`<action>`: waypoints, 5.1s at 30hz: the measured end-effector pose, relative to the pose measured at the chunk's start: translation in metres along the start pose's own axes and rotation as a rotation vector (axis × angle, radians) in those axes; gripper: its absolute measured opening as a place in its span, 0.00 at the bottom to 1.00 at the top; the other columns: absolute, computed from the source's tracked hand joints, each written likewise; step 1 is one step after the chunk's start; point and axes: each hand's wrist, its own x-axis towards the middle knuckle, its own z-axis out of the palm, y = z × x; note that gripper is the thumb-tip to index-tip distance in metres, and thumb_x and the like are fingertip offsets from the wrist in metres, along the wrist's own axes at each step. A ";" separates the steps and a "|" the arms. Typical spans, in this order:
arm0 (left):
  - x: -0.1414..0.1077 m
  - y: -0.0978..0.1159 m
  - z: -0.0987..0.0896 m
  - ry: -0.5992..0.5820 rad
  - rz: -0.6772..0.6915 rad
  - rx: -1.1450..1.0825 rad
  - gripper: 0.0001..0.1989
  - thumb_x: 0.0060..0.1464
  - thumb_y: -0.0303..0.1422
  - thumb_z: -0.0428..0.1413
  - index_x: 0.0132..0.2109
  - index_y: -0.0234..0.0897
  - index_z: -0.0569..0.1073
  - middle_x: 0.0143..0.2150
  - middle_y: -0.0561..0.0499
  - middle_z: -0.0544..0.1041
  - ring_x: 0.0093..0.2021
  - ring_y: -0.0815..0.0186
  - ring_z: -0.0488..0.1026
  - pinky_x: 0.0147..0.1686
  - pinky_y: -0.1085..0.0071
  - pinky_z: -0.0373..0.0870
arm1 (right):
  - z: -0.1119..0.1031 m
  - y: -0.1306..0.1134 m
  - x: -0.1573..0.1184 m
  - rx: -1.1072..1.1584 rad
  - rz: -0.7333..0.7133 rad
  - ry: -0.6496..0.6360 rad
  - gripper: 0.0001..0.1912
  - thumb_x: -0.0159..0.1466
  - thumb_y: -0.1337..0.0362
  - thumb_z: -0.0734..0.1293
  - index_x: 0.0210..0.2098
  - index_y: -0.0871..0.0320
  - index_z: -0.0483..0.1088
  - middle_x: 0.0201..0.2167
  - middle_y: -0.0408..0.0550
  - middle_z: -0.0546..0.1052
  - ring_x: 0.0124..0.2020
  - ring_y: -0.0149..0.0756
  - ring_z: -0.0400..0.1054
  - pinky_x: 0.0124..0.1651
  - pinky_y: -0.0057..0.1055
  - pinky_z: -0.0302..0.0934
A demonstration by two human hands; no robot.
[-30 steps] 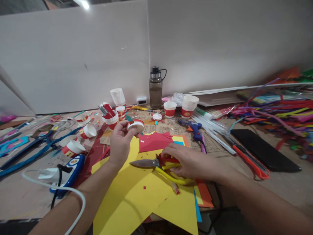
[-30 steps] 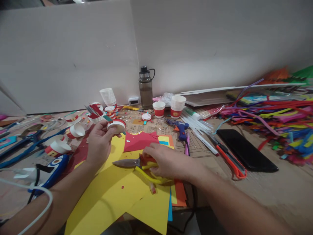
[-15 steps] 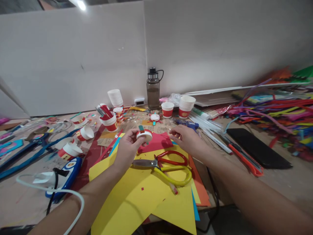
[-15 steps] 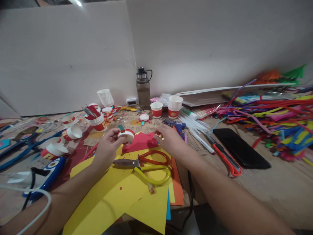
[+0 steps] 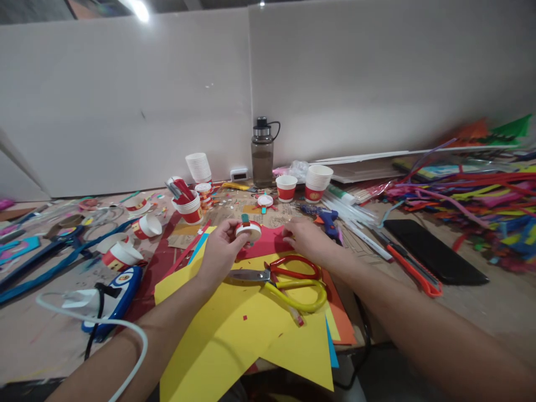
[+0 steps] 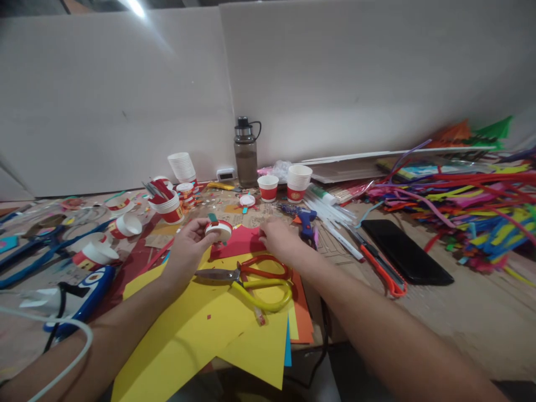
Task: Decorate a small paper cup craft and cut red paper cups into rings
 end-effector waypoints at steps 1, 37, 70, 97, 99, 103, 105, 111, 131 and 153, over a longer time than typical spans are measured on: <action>0.000 0.000 0.000 -0.005 0.000 0.005 0.15 0.45 0.35 0.61 0.41 0.35 0.69 0.35 0.50 0.77 0.33 0.67 0.75 0.30 0.71 0.75 | 0.000 -0.001 0.000 0.006 -0.005 0.004 0.06 0.59 0.66 0.65 0.34 0.59 0.74 0.38 0.52 0.74 0.41 0.38 0.67 0.43 0.30 0.57; 0.001 -0.002 -0.001 -0.042 -0.029 -0.001 0.17 0.45 0.36 0.61 0.41 0.35 0.69 0.35 0.50 0.77 0.32 0.68 0.75 0.31 0.71 0.75 | 0.001 -0.004 -0.004 0.157 0.060 -0.070 0.05 0.60 0.68 0.62 0.29 0.59 0.70 0.30 0.48 0.75 0.30 0.32 0.65 0.29 0.26 0.50; -0.001 0.000 0.000 -0.059 -0.061 -0.004 0.16 0.46 0.36 0.61 0.42 0.36 0.69 0.36 0.51 0.77 0.33 0.68 0.75 0.32 0.71 0.75 | -0.040 0.046 -0.028 -0.175 0.413 0.306 0.14 0.64 0.56 0.60 0.34 0.60 0.71 0.32 0.54 0.75 0.35 0.41 0.68 0.34 0.32 0.54; 0.001 -0.002 -0.001 -0.077 -0.052 0.023 0.17 0.44 0.37 0.62 0.41 0.35 0.70 0.35 0.51 0.77 0.32 0.67 0.74 0.32 0.71 0.74 | -0.028 0.061 -0.011 -0.333 0.375 0.102 0.13 0.62 0.64 0.62 0.43 0.62 0.72 0.42 0.59 0.71 0.44 0.46 0.64 0.44 0.36 0.56; 0.000 -0.001 -0.001 -0.072 -0.054 0.021 0.17 0.44 0.36 0.61 0.42 0.35 0.70 0.36 0.51 0.77 0.33 0.67 0.75 0.33 0.71 0.74 | -0.026 0.061 -0.009 -0.362 0.356 0.095 0.14 0.62 0.64 0.62 0.44 0.63 0.72 0.43 0.60 0.70 0.45 0.47 0.63 0.46 0.37 0.55; -0.001 0.002 0.000 -0.070 -0.053 0.029 0.16 0.44 0.35 0.61 0.41 0.35 0.70 0.35 0.51 0.77 0.33 0.68 0.75 0.33 0.72 0.73 | -0.021 0.062 -0.004 -0.371 0.328 0.078 0.13 0.61 0.66 0.62 0.43 0.64 0.72 0.44 0.62 0.69 0.46 0.49 0.61 0.47 0.38 0.53; -0.001 0.003 0.000 -0.076 -0.054 0.033 0.17 0.44 0.35 0.61 0.41 0.34 0.69 0.34 0.51 0.77 0.31 0.68 0.74 0.32 0.71 0.73 | -0.020 0.063 -0.003 -0.364 0.321 0.081 0.13 0.60 0.67 0.62 0.41 0.65 0.73 0.43 0.63 0.70 0.45 0.49 0.61 0.46 0.38 0.53; 0.000 0.002 -0.002 -0.091 -0.048 0.038 0.17 0.45 0.37 0.61 0.40 0.34 0.69 0.33 0.51 0.76 0.28 0.67 0.74 0.30 0.70 0.73 | -0.033 0.065 -0.004 -0.299 0.308 0.134 0.12 0.61 0.67 0.59 0.33 0.63 0.74 0.37 0.57 0.71 0.40 0.42 0.63 0.43 0.34 0.54; -0.003 0.006 0.002 -0.106 -0.035 0.018 0.16 0.45 0.37 0.61 0.40 0.35 0.69 0.33 0.51 0.76 0.30 0.68 0.74 0.30 0.71 0.74 | -0.036 0.037 -0.001 -0.564 0.071 -0.089 0.12 0.58 0.73 0.61 0.31 0.61 0.76 0.40 0.60 0.73 0.46 0.51 0.57 0.46 0.45 0.46; 0.000 0.000 0.001 -0.103 -0.076 -0.010 0.17 0.44 0.36 0.61 0.41 0.35 0.69 0.35 0.51 0.76 0.34 0.67 0.74 0.32 0.70 0.74 | -0.027 0.010 -0.002 0.161 0.025 0.069 0.10 0.61 0.67 0.61 0.40 0.57 0.72 0.38 0.48 0.77 0.37 0.33 0.68 0.36 0.25 0.56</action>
